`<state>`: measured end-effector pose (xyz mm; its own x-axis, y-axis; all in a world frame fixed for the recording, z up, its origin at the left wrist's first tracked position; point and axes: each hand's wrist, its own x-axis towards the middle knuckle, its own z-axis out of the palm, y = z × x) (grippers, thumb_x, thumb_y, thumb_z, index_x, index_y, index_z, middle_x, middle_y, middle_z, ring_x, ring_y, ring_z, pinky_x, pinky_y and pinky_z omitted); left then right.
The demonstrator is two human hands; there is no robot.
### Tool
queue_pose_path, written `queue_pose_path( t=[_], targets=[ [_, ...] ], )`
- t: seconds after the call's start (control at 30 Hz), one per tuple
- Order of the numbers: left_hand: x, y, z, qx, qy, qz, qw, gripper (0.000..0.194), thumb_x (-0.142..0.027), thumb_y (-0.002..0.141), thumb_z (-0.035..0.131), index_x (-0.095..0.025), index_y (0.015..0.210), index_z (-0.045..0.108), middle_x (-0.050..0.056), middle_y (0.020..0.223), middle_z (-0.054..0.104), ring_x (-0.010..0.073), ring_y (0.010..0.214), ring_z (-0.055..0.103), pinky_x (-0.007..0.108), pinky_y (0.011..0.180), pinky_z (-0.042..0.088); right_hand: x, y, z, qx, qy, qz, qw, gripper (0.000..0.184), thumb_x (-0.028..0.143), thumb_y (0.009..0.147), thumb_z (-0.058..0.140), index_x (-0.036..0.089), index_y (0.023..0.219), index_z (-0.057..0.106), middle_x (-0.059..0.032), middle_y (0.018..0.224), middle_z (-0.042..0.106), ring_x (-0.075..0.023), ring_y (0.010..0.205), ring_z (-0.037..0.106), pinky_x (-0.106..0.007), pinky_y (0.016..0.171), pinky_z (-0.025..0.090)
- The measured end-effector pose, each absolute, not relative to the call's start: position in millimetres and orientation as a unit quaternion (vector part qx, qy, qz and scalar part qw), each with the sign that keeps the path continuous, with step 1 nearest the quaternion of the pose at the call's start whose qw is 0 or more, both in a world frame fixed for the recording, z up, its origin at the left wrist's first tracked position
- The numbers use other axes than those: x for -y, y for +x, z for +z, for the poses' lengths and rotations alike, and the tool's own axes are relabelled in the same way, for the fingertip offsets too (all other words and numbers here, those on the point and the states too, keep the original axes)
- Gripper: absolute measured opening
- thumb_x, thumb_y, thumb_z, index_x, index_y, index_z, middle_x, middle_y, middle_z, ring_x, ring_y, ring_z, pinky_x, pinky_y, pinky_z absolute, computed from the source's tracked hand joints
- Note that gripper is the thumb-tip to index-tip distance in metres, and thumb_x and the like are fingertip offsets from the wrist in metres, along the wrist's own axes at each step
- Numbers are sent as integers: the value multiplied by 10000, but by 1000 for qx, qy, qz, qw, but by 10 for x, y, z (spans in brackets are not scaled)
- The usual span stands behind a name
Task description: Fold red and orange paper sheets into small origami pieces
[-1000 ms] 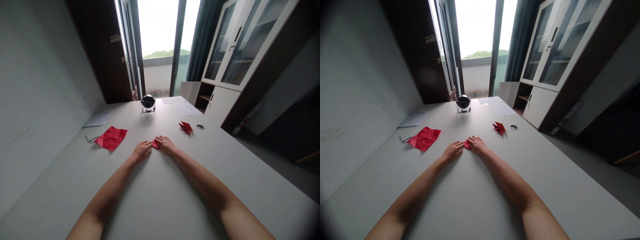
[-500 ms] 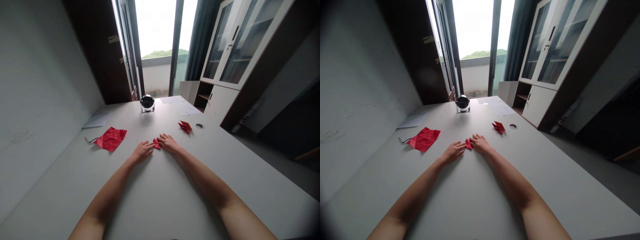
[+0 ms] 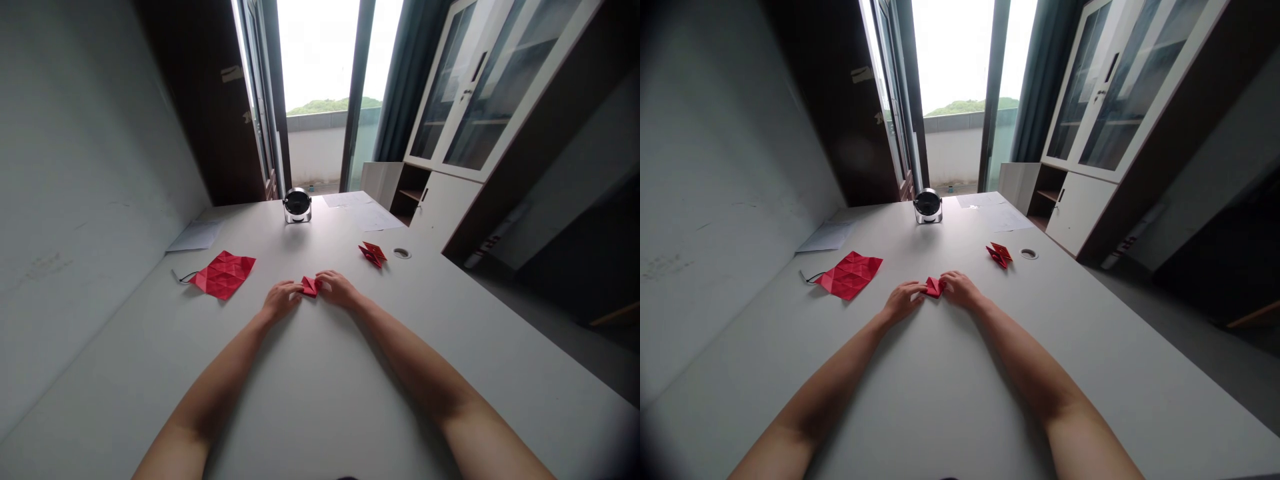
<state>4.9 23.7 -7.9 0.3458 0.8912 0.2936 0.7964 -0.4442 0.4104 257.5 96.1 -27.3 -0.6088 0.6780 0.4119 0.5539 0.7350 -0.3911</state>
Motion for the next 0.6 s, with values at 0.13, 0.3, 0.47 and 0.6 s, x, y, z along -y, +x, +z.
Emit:
queue_pose_path(
  t=[0.13, 0.3, 0.47, 0.6],
  targets=[
    [-252, 35, -92, -516, 809, 265, 96, 332, -219, 863, 654, -309, 1177, 714, 0, 1204, 718, 221, 1208, 597, 365, 1074, 448, -872, 2522, -216, 897, -326, 97, 281, 236, 235, 878, 652, 261, 1103, 718, -63, 1165, 690, -223, 1097, 605, -367, 978, 464],
    [-269, 28, -102, -508, 811, 280, 80, 231, -254, 887, 640, -291, 1096, 729, 9, 1146, 732, 211, 1112, 616, 365, 1035, 459, -829, 2461, -184, 898, -323, 86, 286, 138, 210, 918, 629, 249, 993, 738, -69, 1020, 688, -200, 981, 598, -323, 896, 481],
    [-270, 22, -89, -514, 807, 283, 66, 165, -258, 897, 629, -276, 1011, 747, 19, 1081, 739, 214, 1054, 609, 357, 993, 460, -797, 2381, -187, 897, -324, 90, 287, 143, 209, 949, 605, 234, 930, 745, -68, 926, 668, -187, 898, 582, -299, 841, 468],
    [-259, 26, -70, -543, 788, 285, 58, 129, -268, 903, 617, -256, 920, 745, 25, 1023, 739, 214, 1004, 604, 356, 959, 462, -782, 2347, -185, 891, -345, 91, 281, 152, 220, 947, 607, 219, 877, 742, -63, 901, 668, -184, 893, 571, -284, 813, 448]
  ],
)
